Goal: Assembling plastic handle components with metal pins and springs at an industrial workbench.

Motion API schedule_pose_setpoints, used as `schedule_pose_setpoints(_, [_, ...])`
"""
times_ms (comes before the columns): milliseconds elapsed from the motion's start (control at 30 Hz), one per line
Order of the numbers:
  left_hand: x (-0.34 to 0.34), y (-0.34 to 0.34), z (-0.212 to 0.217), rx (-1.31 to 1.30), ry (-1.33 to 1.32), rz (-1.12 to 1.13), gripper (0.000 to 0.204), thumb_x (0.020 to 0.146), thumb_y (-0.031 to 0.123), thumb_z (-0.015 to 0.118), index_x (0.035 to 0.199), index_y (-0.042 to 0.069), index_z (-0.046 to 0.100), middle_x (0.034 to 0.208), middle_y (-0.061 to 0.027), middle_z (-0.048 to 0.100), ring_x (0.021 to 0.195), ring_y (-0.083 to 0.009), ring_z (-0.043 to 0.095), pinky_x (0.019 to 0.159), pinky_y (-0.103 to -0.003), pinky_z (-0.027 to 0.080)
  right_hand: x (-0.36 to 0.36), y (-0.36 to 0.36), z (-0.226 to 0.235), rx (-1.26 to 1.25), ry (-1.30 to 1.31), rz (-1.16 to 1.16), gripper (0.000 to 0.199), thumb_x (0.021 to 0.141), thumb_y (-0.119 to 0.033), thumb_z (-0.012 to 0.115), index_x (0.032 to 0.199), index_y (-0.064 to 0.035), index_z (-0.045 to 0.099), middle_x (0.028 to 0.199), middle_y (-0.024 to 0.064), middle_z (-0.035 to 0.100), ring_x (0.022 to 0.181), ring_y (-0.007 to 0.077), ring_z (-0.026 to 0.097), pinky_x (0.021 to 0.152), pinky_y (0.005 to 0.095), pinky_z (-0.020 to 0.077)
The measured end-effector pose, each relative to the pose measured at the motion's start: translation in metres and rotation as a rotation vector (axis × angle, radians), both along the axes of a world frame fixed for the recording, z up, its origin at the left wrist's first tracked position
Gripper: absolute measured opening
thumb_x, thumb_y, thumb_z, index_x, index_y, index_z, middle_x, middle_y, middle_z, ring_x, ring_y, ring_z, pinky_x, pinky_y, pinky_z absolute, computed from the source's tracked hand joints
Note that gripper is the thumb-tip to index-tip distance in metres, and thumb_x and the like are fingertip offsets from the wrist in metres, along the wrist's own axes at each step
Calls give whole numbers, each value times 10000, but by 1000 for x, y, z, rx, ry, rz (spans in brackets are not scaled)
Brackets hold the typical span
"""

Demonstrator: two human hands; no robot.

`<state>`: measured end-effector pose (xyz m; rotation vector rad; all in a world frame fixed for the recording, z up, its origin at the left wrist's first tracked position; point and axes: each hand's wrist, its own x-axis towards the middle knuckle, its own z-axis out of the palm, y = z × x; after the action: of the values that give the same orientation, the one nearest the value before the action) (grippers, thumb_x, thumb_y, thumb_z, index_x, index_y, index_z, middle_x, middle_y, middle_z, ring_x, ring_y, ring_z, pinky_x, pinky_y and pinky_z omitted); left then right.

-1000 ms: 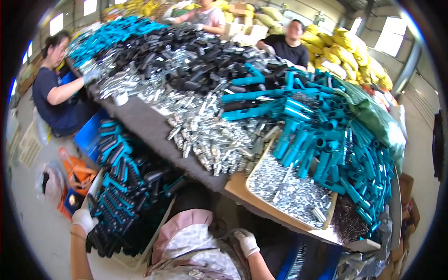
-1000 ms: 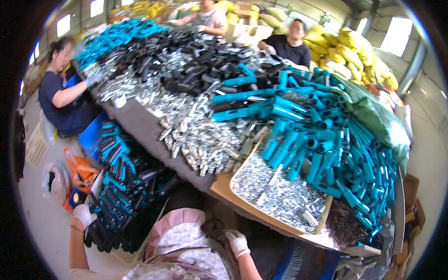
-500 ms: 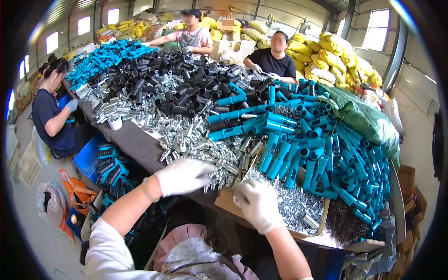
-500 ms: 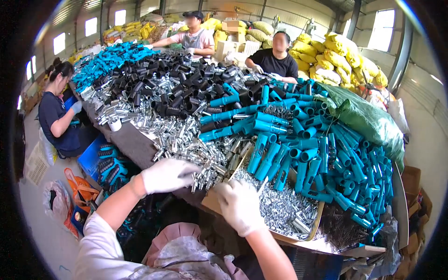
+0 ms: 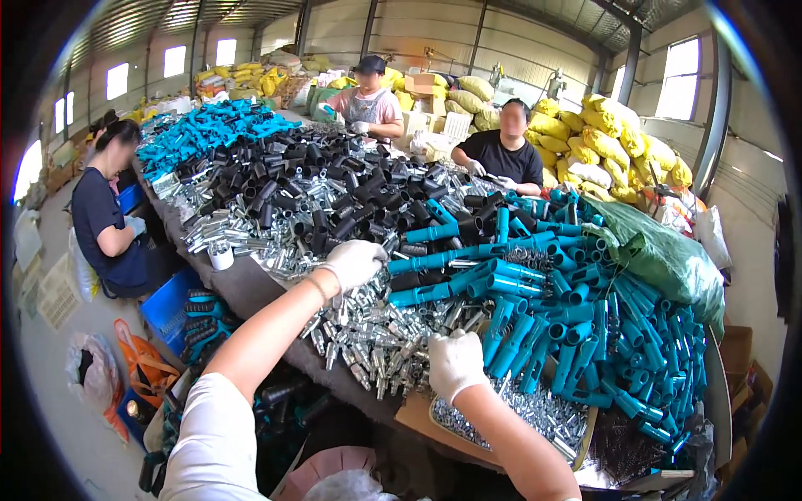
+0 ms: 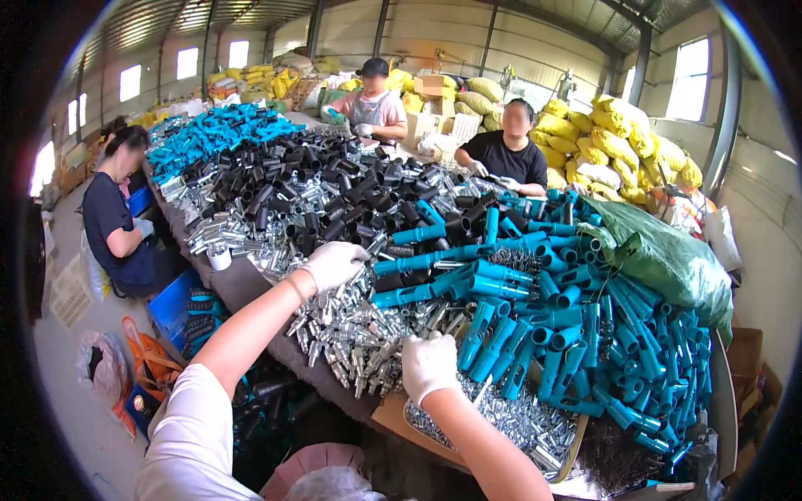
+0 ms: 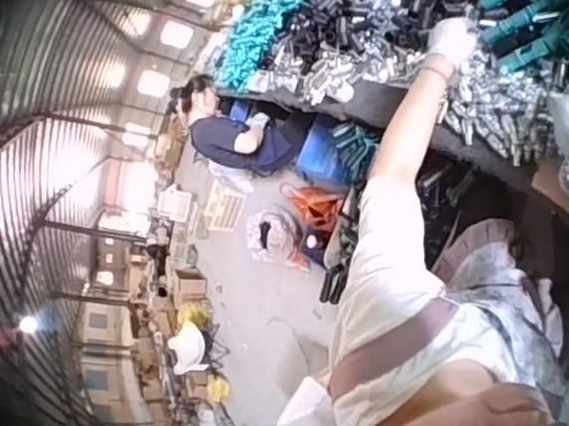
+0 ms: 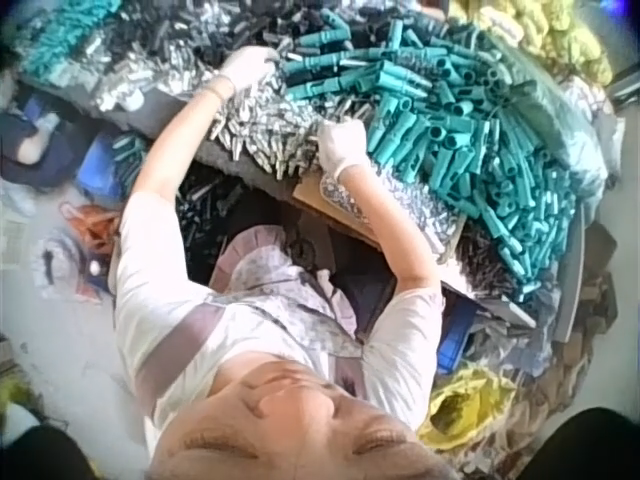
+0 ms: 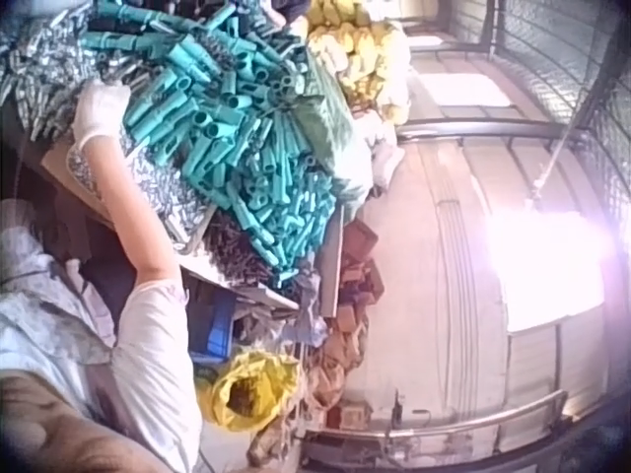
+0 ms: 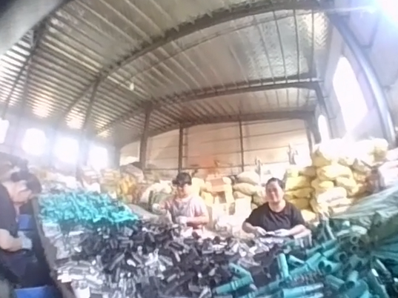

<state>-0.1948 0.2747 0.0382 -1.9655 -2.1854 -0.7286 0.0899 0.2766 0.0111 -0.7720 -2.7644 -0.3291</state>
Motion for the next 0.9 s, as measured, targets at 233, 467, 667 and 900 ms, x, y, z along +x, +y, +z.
schedule_pose_setpoints(233, [18, 77, -10, -45, 275, 80, 188, 867, 214, 626, 925, 77, 741, 927, -150, 729, 884, -331, 719, 755, -445, 583, 27, -9, 38, -87, 249, 18, 289, 728, -135, 668, 1002, -50, 635, 934, 173, 626, 874, 367, 606, 774, 461, 501])
schedule_pose_setpoints(467, [6, 77, -13, -77, 113, -5, 349, 863, 145, 586, 1200, 101, 665, 1081, -162, 699, 998, -346, 672, 875, -458, 530, 57, -44, 69, -406, 693, 40, 285, 816, -113, 731, 1046, -14, 594, 876, 132, 632, 727, 258, 639, 674, 346, 518])
schedule_pose_setpoints(667, [24, 2, 34, 398, -204, -46, 183, 881, 180, 579, 897, 63, 719, 918, -156, 682, 893, -342, 665, 830, -430, 523, 83, -105, 68, -786, 671, -45, 303, 783, -177, 805, 994, -8, 669, 824, 86, 695, 728, 129, 659, 699, 283, 537])
schedule_pose_setpoints(900, [129, -165, 59, 342, -650, -331, 132, 902, 151, 678, 901, 20, 690, 826, -101, 667, 755, -208, 651, 712, -324, 509, 85, -132, 20, -926, 543, -133, 395, 755, -282, 826, 1001, -6, 688, 822, 116, 716, 738, 173, 698, 724, 310, 553])
